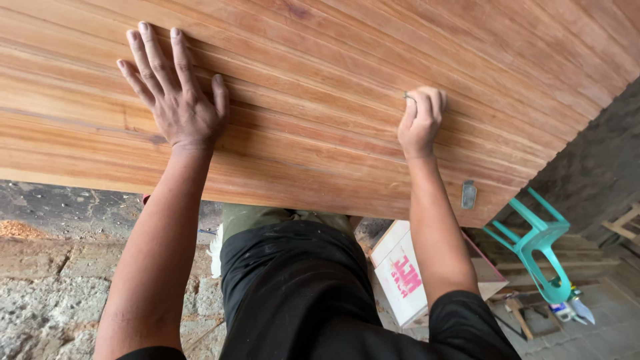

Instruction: The person retrieves sandpaper from a cardboard box, walks to a wooden board, and sands the surface using hand-held sandpaper. The person repeatedly rubs the sandpaper across the board's surface to smooth it.

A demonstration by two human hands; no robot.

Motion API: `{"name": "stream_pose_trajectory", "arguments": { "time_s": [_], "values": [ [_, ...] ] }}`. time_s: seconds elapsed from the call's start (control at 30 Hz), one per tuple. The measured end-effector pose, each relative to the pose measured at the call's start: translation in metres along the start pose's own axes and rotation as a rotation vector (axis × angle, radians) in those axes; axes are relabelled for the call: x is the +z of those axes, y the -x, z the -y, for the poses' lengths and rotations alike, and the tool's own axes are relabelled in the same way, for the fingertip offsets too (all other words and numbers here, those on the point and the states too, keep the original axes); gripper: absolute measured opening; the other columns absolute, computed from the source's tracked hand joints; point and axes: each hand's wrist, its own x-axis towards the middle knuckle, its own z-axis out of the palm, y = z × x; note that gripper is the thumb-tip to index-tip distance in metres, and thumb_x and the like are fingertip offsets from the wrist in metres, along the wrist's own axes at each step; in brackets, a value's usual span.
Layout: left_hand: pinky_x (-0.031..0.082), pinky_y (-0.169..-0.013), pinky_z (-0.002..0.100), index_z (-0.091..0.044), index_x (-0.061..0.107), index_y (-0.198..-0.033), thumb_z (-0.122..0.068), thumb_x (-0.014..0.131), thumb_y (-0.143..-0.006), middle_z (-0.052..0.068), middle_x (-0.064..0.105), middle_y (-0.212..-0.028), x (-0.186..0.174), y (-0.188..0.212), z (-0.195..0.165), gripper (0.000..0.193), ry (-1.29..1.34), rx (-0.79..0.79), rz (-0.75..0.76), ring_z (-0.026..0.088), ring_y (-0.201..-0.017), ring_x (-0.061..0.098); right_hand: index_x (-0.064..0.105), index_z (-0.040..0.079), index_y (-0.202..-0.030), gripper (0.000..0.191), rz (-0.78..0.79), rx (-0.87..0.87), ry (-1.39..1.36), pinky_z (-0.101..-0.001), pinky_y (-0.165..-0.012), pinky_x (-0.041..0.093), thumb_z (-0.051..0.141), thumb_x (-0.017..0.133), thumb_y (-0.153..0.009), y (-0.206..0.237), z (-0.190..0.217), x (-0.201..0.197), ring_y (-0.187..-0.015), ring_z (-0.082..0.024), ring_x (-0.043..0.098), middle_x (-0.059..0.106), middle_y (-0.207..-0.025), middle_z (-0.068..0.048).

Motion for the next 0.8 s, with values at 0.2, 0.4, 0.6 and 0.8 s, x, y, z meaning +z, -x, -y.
{"name": "stream_pose_trajectory", "arguments": {
  "time_s": [0.2,0.4,0.6,0.8],
  "values": [
    [0.002,-0.132,0.064,-0.010,0.022,-0.171,-0.041,0.059,-0.108,0.026,0.014,-0.174,0.000,0.003,-0.004,0.079,-0.006,0.022,-0.024,0.045,-0.162,0.008,0.064,0.000,-0.097,0.004,0.070,-0.036,-0.112,-0.0453,-0.086,0.046,-0.001,0.061,-0.098,-0.002,-0.006,0.011,-0.094,-0.035,0.058,0.062,-0.097,-0.016],
    [0.002,-0.130,0.064,-0.010,0.021,-0.170,-0.042,0.060,-0.112,0.027,0.014,-0.173,0.004,0.003,-0.004,0.077,-0.007,-0.018,0.010,0.046,-0.161,0.008,0.066,0.002,-0.096,0.005,0.037,-0.009,-0.065,-0.0463,-0.086,0.046,-0.002,0.063,-0.096,-0.026,0.028,0.003,-0.092,-0.032,0.059,0.063,-0.095,-0.013],
    [0.011,-0.130,0.064,-0.009,0.028,-0.167,-0.027,0.070,-0.104,0.030,0.015,-0.169,-0.006,0.008,-0.024,0.079,0.180,0.131,-0.278,0.045,-0.160,0.012,0.068,0.001,-0.097,0.005,0.125,0.217,-0.696,-0.0327,-0.079,0.050,-0.003,0.064,-0.098,-0.043,0.115,0.018,-0.089,-0.018,0.060,0.064,-0.096,-0.010],
    [0.056,-0.071,0.027,-0.004,0.066,-0.107,-0.025,0.075,-0.096,0.002,0.070,-0.086,-0.029,0.060,-0.103,0.025,1.281,0.088,0.365,0.011,-0.078,0.067,0.073,-0.002,-0.103,0.011,0.284,0.649,-1.141,-0.0250,-0.073,0.052,-0.002,0.062,-0.101,-0.026,0.159,-0.011,-0.080,-0.010,0.062,0.070,-0.094,-0.004]
  ]
}}
